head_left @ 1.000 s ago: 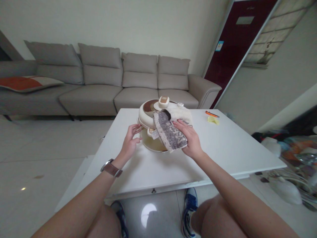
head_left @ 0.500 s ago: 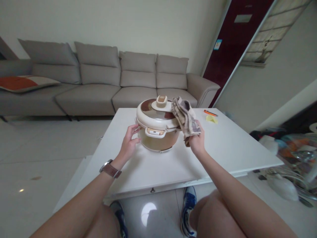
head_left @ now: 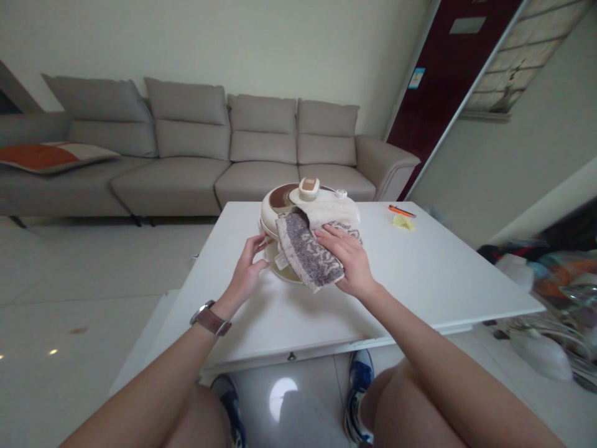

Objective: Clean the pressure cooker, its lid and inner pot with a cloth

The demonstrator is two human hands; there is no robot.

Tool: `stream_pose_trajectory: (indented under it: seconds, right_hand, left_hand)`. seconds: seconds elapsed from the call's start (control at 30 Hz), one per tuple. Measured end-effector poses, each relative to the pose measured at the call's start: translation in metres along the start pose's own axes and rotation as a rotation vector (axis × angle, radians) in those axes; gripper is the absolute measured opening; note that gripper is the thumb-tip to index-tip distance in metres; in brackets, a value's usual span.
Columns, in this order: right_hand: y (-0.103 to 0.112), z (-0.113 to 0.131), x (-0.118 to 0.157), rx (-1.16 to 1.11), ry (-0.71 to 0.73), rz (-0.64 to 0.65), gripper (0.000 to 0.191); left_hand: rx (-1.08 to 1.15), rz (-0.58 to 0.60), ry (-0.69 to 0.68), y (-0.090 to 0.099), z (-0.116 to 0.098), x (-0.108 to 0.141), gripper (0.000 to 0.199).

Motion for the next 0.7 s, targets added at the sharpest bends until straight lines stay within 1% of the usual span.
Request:
stream_pose_trajectory:
  seconds: [0.13, 0.23, 0.3, 0.43, 0.53, 0.6, 0.63, 0.7]
  right_hand:
    - [0.008, -0.007, 0.009, -0.012, 0.022, 0.017, 0.049]
    - [0.020, -0.021, 0.021, -0.043, -0.003, -0.038, 0.050]
    - [0.025, -0.035, 0.030, -0.067, -0.061, -0.082, 0.051]
    - [0.031, -0.059, 0.047, -0.114, -0.239, -0.126, 0.053]
    - [0.034, -0.065, 0.055, -0.157, -0.344, -0.127, 0.052]
    - [0.037, -0.066, 0.058, -0.207, -0.367, -0.151, 0.053]
    - [0.039, -0.068, 0.059, -0.234, -0.373, -0.181, 0.053]
    - [0.045, -0.077, 0.065, -0.266, -0.397, -0.292, 0.048]
  left_hand:
    - [-0.003, 0.000, -0.013, -0.003, -0.002, 0.001, 0.058]
    - [-0.014, 0.006, 0.002, -0.005, -0.002, 0.002, 0.060]
    - [-0.027, 0.004, 0.009, -0.007, -0.002, 0.003, 0.061]
    - [-0.041, -0.008, 0.004, -0.007, -0.004, 0.004, 0.061]
    - [-0.037, -0.010, 0.012, -0.008, -0.002, 0.003, 0.060]
    - [-0.032, -0.011, 0.020, -0.008, -0.001, 0.003, 0.059]
    - [-0.031, -0.013, 0.022, -0.008, -0.001, 0.003, 0.059]
    - [-0.034, -0.017, 0.023, -0.008, -0.001, 0.003, 0.058]
Point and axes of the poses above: each hand's wrist, its own x-axis away from the middle knuckle, its own y-axis out of the back of the hand, z = x × y, the point moved 9 cm from there along -x, towards the middle knuckle, and after that the axes turned 2 degrees about y, right-handed, at the moved point
